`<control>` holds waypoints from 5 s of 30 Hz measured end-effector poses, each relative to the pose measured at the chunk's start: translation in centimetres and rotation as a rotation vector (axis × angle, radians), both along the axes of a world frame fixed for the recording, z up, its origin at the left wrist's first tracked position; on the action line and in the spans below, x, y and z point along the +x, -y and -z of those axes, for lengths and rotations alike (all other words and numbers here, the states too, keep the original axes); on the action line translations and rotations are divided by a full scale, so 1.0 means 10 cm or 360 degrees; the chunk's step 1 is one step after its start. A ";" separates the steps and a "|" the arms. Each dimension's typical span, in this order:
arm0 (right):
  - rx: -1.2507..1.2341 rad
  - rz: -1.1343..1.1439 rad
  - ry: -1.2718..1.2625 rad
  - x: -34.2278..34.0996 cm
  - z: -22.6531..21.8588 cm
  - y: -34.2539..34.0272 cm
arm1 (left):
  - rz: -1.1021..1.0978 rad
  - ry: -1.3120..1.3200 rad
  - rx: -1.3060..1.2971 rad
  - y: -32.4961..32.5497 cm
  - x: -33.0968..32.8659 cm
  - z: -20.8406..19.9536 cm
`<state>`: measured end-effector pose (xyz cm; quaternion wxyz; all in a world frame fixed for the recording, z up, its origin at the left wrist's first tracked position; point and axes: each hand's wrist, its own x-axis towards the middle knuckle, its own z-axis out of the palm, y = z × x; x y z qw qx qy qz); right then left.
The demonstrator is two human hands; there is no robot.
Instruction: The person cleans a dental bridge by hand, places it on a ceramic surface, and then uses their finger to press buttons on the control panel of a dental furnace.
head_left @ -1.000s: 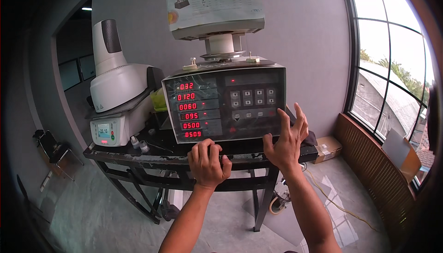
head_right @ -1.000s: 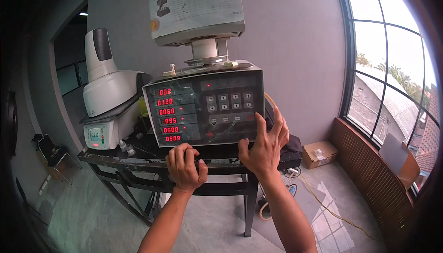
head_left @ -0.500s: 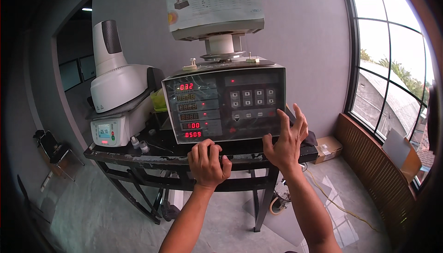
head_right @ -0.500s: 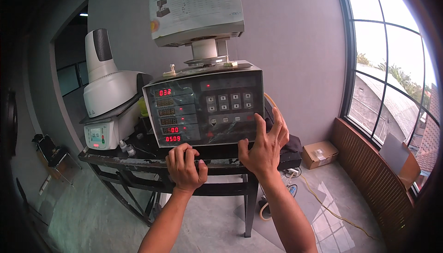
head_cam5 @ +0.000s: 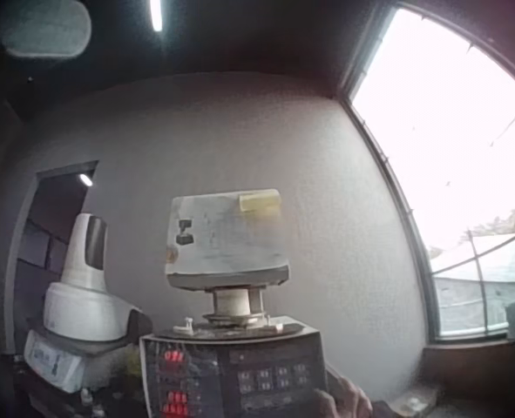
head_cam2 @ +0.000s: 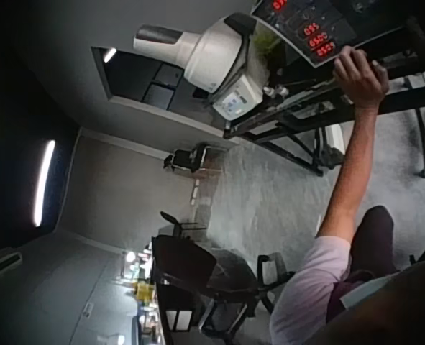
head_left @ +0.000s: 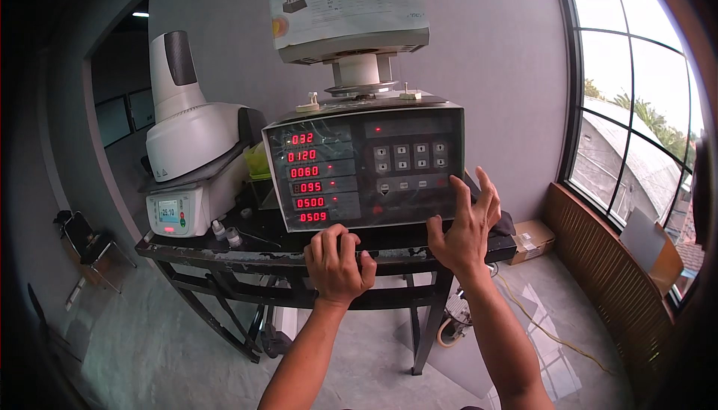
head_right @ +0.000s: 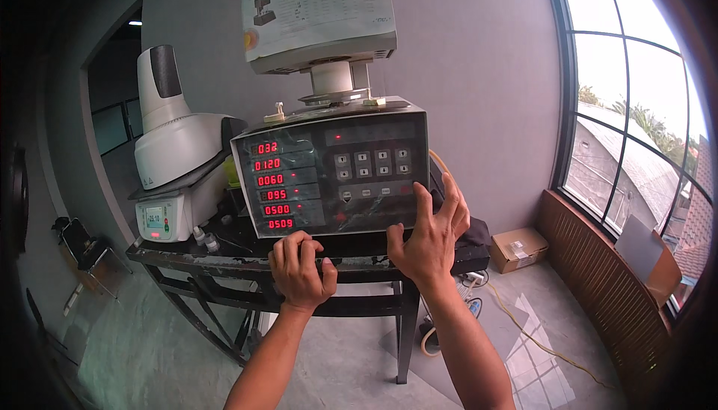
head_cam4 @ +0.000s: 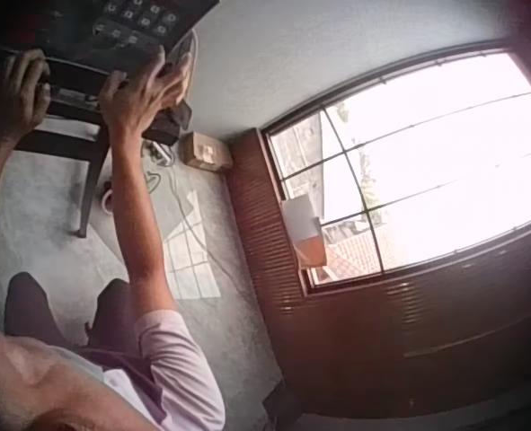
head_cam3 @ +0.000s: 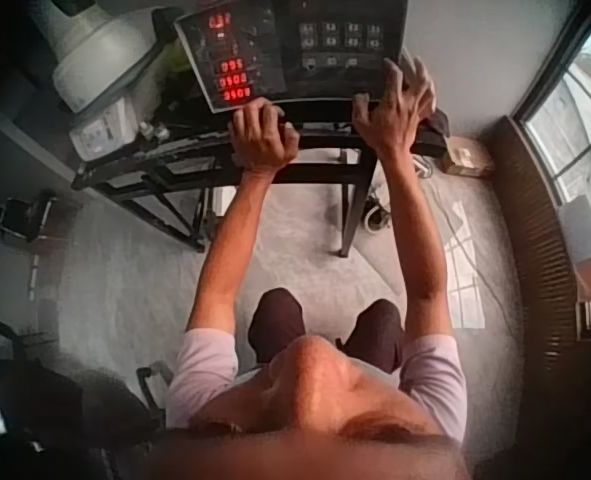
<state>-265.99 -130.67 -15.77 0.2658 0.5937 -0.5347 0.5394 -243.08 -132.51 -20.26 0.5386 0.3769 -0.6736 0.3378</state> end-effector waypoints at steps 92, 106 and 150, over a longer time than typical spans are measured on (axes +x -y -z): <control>0.0005 -0.0024 0.0017 0.03 -0.01 -0.03 | 0.0000 0.0014 -0.0016 0.01 0.01 -0.01; -0.0009 -0.0019 0.0021 0.02 -0.01 -0.03 | 0.0003 0.0012 -0.0009 0.01 0.00 -0.01; 0.0158 -0.0068 -0.0005 0.04 -0.10 -0.03 | 0.0014 0.0019 -0.0028 0.02 0.01 -0.02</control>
